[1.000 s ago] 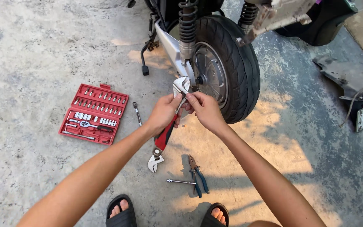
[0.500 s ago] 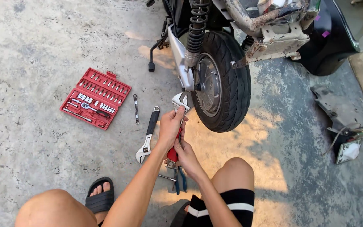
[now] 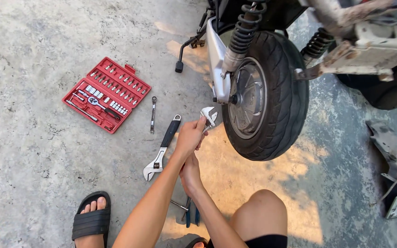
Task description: The person kneels beside an electric scooter and works on the rear wheel axle. They fit an adjustable wrench onto the axle nut, use a combination wrench and ratchet handle to turn it, steadying the wheel with the other hand, and reposition the wrenches repeatedly to loosen the nut. At the end they set the wrenches down on the concrete.
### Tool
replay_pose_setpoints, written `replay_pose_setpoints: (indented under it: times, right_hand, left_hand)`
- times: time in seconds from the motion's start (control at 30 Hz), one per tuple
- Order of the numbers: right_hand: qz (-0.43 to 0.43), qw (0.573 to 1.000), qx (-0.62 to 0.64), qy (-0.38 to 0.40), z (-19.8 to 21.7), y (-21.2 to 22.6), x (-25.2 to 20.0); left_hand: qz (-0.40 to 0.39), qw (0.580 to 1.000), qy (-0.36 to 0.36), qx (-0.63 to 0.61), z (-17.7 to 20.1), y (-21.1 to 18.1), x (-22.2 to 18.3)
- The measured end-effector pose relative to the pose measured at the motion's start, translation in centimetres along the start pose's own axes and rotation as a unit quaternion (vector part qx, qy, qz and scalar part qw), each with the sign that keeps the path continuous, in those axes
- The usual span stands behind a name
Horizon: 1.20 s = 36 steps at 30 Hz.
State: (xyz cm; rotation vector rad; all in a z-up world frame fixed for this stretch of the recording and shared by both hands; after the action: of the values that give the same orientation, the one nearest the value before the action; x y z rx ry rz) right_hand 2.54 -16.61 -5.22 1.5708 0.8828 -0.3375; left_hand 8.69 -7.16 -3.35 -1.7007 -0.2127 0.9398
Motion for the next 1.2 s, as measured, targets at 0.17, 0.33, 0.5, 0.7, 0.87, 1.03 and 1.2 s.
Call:
replay_pose_setpoints:
  times: [0.17, 0.33, 0.5, 0.7, 0.87, 1.03, 1.2]
  right_hand:
    - [0.053, 0.996, 0.078, -0.005, -1.5, -5.0, 6.2]
    - [0.156, 0.968, 0.197, 0.003, -3.5, -7.9, 12.1]
    - [0.225, 0.956, 0.071, -0.174, -3.3, -8.2, 14.0]
    - [0.211, 0.964, 0.117, -0.107, -3.8, -7.2, 15.1]
    - [0.21, 0.971, 0.06, -0.092, -4.1, -5.4, 15.9]
    - [0.226, 0.971, 0.035, -0.062, -5.1, -4.1, 16.8]
    - [0.213, 0.975, 0.039, -0.048, -5.4, -3.7, 17.5]
  left_hand:
    - [-0.036, 0.994, -0.042, 0.093, 1.4, -1.7, 2.7]
    - [-0.045, 0.978, 0.017, 0.203, 1.7, 0.4, 7.5]
    - [-0.09, 0.982, 0.162, 0.025, 1.6, 6.2, 11.3]
    - [-0.118, 0.975, 0.174, 0.067, 1.3, 4.7, 12.3]
    - [-0.144, 0.974, 0.151, 0.087, 1.4, 3.4, 13.3]
    - [-0.168, 0.955, 0.14, 0.199, 1.9, 1.6, 14.1]
    - [-0.275, 0.923, 0.199, 0.182, 2.6, 2.3, 15.6]
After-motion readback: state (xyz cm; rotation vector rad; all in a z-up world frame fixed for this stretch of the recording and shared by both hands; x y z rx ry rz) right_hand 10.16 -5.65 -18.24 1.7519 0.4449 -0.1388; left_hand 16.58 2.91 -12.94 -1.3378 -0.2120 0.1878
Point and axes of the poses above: each hand's wrist, its own x-axis towards the middle knuckle, its own z-axis out of the back of the hand, y = z × x, the point moved 1 cm from there along x, towards the middle knuckle, and after that the axes turned 9 degrees about -y, right-handed, at the moved point
